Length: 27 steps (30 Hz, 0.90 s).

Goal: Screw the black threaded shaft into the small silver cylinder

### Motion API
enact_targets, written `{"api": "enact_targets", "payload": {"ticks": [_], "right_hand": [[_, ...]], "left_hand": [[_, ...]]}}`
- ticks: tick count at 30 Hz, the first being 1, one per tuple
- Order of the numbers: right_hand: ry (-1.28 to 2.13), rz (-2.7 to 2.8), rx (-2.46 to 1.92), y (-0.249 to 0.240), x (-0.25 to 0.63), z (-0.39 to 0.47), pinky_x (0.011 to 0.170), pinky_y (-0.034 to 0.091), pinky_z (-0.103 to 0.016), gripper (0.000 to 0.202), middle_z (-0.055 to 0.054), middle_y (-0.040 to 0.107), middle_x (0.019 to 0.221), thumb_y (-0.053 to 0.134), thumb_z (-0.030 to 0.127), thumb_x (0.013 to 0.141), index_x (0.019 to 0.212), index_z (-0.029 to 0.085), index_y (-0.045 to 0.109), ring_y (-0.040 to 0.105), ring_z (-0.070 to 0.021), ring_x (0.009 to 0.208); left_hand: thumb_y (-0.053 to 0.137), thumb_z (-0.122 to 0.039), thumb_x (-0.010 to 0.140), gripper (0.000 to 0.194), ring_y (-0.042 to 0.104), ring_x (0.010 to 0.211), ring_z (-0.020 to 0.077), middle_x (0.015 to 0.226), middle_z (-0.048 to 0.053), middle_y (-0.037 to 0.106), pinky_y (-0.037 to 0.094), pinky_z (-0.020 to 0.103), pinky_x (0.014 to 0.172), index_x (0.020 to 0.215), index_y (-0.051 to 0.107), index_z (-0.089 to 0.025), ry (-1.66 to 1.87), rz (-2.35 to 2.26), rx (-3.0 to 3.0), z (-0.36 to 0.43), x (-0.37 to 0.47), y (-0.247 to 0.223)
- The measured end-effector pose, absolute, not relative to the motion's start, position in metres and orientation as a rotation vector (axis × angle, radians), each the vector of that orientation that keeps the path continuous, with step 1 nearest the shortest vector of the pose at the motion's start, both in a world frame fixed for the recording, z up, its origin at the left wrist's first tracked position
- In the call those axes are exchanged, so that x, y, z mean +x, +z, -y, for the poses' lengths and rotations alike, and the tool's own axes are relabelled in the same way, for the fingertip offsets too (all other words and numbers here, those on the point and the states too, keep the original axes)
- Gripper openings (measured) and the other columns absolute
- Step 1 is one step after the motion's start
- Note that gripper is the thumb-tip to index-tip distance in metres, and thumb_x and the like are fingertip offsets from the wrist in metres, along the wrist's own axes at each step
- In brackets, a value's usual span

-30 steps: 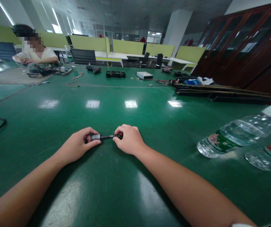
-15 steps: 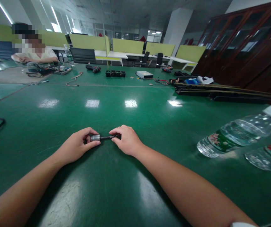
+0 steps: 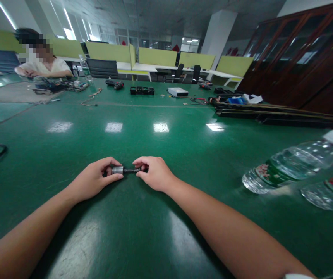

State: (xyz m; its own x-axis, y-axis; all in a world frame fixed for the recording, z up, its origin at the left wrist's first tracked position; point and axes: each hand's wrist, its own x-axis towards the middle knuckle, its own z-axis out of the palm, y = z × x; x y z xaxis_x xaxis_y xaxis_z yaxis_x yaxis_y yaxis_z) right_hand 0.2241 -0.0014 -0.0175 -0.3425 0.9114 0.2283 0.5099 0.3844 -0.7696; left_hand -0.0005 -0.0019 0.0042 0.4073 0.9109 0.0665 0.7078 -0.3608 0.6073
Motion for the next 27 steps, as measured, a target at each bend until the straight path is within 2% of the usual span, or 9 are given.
{"api": "enact_targets", "payload": {"ticks": [6, 15, 23, 27], "right_hand": [[0.666, 2.003, -1.155, -0.0169, 0.2239, 0.0025, 0.074, 0.049, -0.025, 0.039, -0.001, 0.065, 0.086, 0.058, -0.002, 0.069, 0.102, 0.018, 0.068, 0.06, -0.0116, 0.076], [0.712, 1.986, -1.179, -0.0204, 0.2246, 0.0011, 0.085, 0.05, -0.03, 0.039, 0.0, 0.07, 0.091, 0.062, 0.005, 0.074, 0.109, 0.021, 0.065, 0.065, -0.0133, 0.084], [0.659, 2.017, -1.095, -0.0188, 0.2245, 0.002, 0.082, 0.051, -0.028, 0.042, -0.002, 0.068, 0.091, 0.057, -0.002, 0.07, 0.106, 0.018, 0.066, 0.064, -0.0128, 0.082], [0.667, 1.993, -1.105, -0.0186, 0.2236, 0.0022, 0.081, 0.051, -0.028, 0.036, -0.002, 0.068, 0.091, 0.059, 0.002, 0.073, 0.105, 0.018, 0.066, 0.064, -0.0127, 0.081]], "left_hand": [[0.063, -0.043, 0.081, 0.027, 0.051, 0.061, 0.015, 0.067, -0.003, 0.054, 0.038, 0.025, 0.058, 0.097, 0.064, -0.021, 0.553, -1.356, 2.182, 0.0021, -0.0016, 0.003], [0.063, -0.044, 0.081, 0.027, 0.051, 0.06, 0.015, 0.066, -0.003, 0.054, 0.038, 0.025, 0.058, 0.095, 0.065, -0.02, 0.562, -1.378, 2.181, 0.0025, 0.0004, 0.0048], [0.062, -0.044, 0.081, 0.028, 0.052, 0.06, 0.0153, 0.066, -0.003, 0.055, 0.037, 0.026, 0.058, 0.096, 0.064, -0.02, 0.557, -1.405, 2.167, 0.0024, 0.0007, 0.0046], [0.062, -0.044, 0.081, 0.028, 0.052, 0.061, 0.0154, 0.067, -0.003, 0.056, 0.038, 0.026, 0.058, 0.097, 0.064, -0.02, 0.567, -1.384, 2.179, 0.0021, 0.0, 0.0029]]}}
